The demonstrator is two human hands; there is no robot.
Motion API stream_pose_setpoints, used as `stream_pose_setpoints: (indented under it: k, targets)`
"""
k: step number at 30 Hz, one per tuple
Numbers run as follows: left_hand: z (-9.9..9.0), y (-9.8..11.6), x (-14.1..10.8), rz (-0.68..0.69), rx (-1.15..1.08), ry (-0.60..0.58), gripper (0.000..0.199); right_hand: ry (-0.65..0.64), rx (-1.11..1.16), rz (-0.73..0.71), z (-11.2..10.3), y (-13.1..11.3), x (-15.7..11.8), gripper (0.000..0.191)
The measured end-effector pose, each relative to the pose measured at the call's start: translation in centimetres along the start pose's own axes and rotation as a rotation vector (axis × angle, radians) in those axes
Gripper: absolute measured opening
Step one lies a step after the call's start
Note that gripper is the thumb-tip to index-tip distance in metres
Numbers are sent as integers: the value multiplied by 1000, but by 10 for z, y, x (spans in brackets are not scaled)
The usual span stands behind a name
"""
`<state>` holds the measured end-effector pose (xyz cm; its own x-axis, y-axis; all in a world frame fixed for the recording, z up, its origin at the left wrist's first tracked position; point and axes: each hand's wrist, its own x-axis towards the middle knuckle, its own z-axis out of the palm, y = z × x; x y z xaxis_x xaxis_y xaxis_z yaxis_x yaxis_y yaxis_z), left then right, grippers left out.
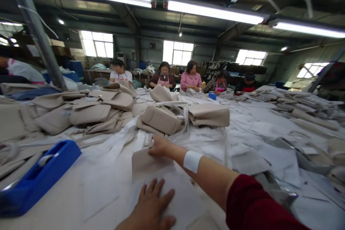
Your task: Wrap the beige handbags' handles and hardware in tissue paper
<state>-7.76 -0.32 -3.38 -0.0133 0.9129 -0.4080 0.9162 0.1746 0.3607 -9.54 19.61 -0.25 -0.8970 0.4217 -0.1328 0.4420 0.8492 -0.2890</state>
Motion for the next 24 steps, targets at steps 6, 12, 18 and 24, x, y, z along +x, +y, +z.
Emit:
stream_pose_setpoints:
  k: [6,12,18,24]
  targets:
    - [11,0,-8,56,-9,115,73,-226,116,-190,-18,15,-19,34]
    - [18,-5,-4,107,-16,177,71,-291,260,-297,-17,25,-66,36]
    - [17,-3,-5,124,-28,200,69,-328,474,-183,1,42,-92,38]
    - [10,-6,-10,217,-140,257,59,-356,511,-135,3,44,-102,43]
